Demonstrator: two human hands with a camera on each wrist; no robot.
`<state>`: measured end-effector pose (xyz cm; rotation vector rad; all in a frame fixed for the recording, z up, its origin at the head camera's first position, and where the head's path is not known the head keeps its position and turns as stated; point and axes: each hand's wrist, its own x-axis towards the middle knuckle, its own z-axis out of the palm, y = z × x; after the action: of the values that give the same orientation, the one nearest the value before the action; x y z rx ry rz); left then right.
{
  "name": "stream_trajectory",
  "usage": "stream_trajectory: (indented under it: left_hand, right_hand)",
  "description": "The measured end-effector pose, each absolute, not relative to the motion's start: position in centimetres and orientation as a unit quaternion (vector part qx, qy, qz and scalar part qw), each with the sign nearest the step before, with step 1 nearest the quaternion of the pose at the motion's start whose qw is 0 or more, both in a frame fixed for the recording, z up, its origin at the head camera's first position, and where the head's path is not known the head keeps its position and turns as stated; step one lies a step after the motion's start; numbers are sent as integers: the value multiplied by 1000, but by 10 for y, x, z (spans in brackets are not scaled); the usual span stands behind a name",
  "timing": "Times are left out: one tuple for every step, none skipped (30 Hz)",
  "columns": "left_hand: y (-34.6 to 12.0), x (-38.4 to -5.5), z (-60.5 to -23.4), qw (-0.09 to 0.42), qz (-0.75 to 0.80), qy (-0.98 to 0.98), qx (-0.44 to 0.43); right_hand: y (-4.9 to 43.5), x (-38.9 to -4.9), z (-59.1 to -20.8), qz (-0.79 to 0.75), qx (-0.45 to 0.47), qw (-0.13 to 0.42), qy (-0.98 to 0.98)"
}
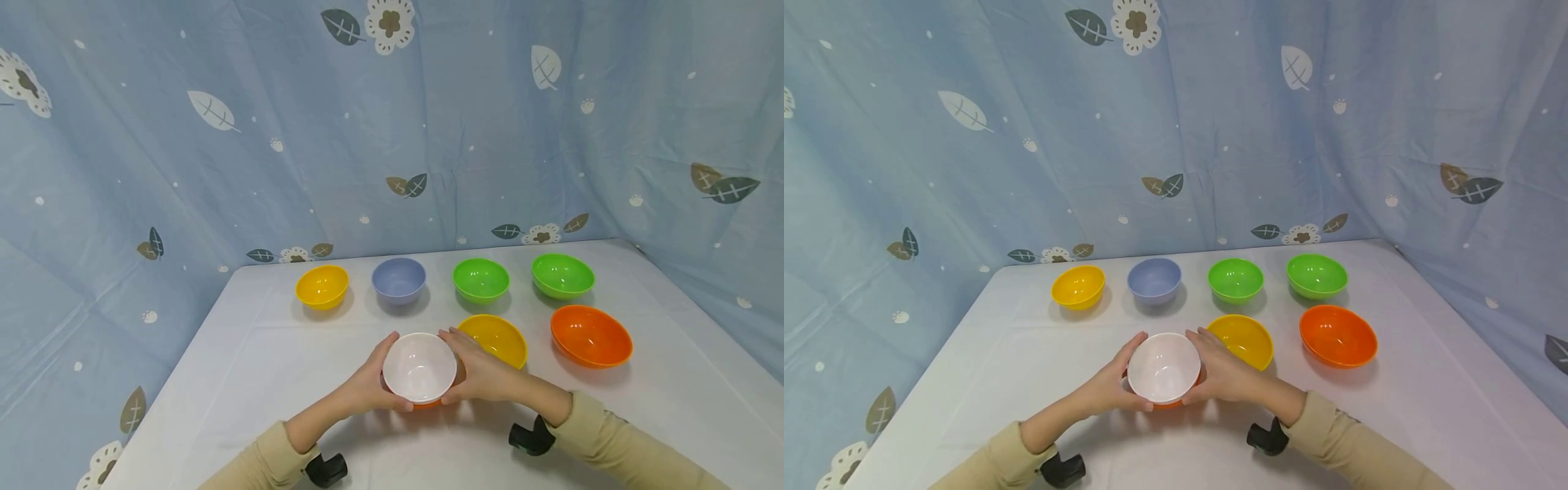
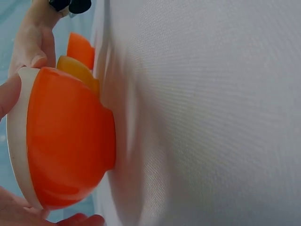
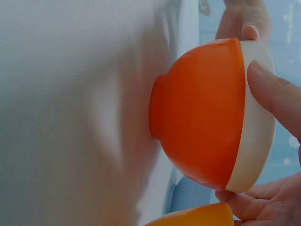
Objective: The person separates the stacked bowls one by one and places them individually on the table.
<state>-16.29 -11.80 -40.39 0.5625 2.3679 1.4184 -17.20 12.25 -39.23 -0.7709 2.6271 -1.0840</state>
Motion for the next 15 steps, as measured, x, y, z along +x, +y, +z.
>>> stream_trajectory:
  left_hand:
    - [-117,-163,-404,160,496,830,198]
    - [-117,-163,-404,160,494,831,198]
    - [-116,-164,-404,160,492,832,200]
    - [-116,-164,-404,160,489,834,201]
    - [-116,-164,-404,160,487,834,202]
    - [-116,-164,-404,160,485,835,203]
    - [-116,-165,-404,160,482,837,203]
    - [-116,-165,-404,160,479,839,203]
    - [-115,-166,-404,159,477,840,203]
    - [-115,-166,-404,158,474,842,202]
    - [-115,-166,-404,157,472,844,199]
    - [-115,-167,-404,157,470,846,197]
    - [-115,-167,-404,156,468,848,195]
    - [-115,-168,-404,155,466,849,194]
    - [-115,-168,-404,154,465,850,193]
  right_hand:
    - [122,-172,-393,-367,-263,96,887]
    - [122,-173,-393,-367,-266,95,886]
    - [121,-173,-394,-367,-268,93,886]
    - [121,-174,-395,-368,-270,92,885]
    - [120,-174,-395,-367,-271,91,885]
    - [120,-175,-396,-366,-273,90,885]
    - [119,-175,-396,-366,-273,89,885]
    - [119,-176,-396,-365,-272,89,886]
    - [118,-176,-396,-364,-272,90,886]
    - [118,-177,-396,-363,-271,91,887]
    - [117,-177,-396,-362,-272,91,887]
    - [116,-177,-396,-362,-273,91,887]
    - [116,-178,-396,-362,-273,90,887]
    - [115,-178,-396,-361,-273,90,887]
    - [115,-178,-396,-360,-274,90,887]
